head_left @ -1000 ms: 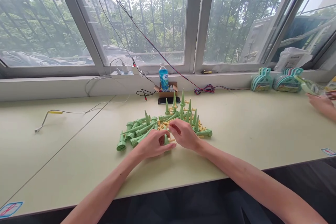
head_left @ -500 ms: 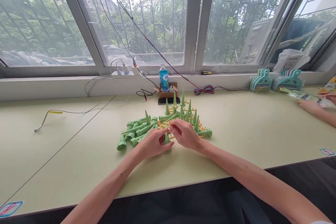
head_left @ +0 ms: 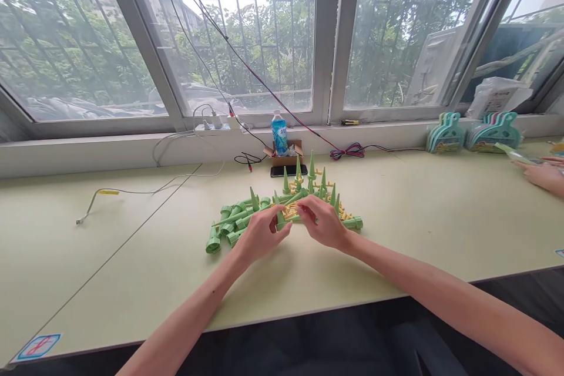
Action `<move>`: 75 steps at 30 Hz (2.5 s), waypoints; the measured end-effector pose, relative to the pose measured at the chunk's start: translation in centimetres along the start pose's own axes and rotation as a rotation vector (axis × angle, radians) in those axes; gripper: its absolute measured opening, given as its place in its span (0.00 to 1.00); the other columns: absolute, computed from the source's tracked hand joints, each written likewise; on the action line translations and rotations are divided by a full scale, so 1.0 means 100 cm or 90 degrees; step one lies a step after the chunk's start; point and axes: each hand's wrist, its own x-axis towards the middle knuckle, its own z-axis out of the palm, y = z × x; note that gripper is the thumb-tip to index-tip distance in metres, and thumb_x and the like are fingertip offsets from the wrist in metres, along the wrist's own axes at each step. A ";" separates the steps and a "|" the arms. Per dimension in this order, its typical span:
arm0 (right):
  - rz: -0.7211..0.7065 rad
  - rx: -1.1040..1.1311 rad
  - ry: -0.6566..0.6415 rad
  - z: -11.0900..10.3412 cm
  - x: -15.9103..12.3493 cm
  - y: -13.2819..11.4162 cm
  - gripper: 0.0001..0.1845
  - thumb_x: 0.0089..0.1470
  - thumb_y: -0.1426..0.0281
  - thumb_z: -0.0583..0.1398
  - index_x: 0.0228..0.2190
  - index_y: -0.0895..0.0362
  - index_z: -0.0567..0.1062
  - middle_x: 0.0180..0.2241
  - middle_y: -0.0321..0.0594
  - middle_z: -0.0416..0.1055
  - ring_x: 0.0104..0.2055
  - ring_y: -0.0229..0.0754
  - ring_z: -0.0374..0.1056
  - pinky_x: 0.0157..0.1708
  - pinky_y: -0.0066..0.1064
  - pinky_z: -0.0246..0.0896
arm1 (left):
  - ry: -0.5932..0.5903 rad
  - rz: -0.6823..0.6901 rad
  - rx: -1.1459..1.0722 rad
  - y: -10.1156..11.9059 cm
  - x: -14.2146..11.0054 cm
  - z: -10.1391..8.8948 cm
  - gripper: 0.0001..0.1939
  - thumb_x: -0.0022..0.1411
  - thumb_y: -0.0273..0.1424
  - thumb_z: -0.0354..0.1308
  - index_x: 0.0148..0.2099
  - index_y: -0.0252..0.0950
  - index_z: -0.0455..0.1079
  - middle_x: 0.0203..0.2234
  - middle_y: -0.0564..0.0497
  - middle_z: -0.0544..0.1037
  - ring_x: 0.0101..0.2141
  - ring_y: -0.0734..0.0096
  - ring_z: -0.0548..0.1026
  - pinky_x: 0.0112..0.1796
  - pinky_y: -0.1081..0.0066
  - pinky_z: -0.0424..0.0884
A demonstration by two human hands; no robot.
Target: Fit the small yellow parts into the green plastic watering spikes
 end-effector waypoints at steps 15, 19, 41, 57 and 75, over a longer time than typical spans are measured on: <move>0.077 0.022 0.038 0.007 -0.016 0.000 0.07 0.64 0.68 0.52 0.35 0.54 0.69 0.30 0.39 0.68 0.26 0.38 0.62 0.26 0.30 0.60 | 0.031 0.026 -0.025 -0.008 0.001 0.006 0.16 0.62 0.34 0.55 0.52 0.38 0.69 0.31 0.52 0.74 0.22 0.77 0.67 0.27 0.73 0.69; 0.097 0.030 0.039 0.004 -0.015 -0.001 0.07 0.64 0.68 0.53 0.35 0.54 0.69 0.30 0.39 0.69 0.25 0.37 0.63 0.25 0.30 0.61 | 0.045 0.024 -0.038 -0.007 0.001 0.005 0.16 0.63 0.34 0.55 0.52 0.39 0.70 0.36 0.50 0.76 0.23 0.76 0.70 0.28 0.73 0.70; 0.148 0.076 -0.010 0.003 -0.016 0.002 0.07 0.63 0.67 0.54 0.36 0.56 0.70 0.33 0.40 0.71 0.24 0.35 0.65 0.25 0.28 0.62 | 0.040 0.032 -0.029 -0.007 -0.001 0.007 0.17 0.64 0.34 0.55 0.54 0.40 0.68 0.39 0.49 0.74 0.28 0.74 0.72 0.29 0.72 0.71; 0.177 0.123 -0.041 0.001 -0.015 0.001 0.06 0.62 0.69 0.55 0.35 0.56 0.71 0.33 0.39 0.72 0.20 0.32 0.62 0.21 0.26 0.61 | 0.025 0.040 -0.072 -0.005 -0.001 0.009 0.16 0.64 0.37 0.56 0.53 0.40 0.69 0.41 0.48 0.74 0.29 0.74 0.70 0.27 0.74 0.71; 0.199 0.134 -0.037 0.001 -0.014 -0.003 0.07 0.61 0.67 0.55 0.35 0.57 0.71 0.25 0.36 0.69 0.19 0.34 0.63 0.20 0.26 0.60 | 0.032 -0.092 -0.358 0.008 0.001 0.006 0.26 0.64 0.42 0.55 0.63 0.48 0.57 0.33 0.52 0.66 0.25 0.76 0.70 0.16 0.78 0.69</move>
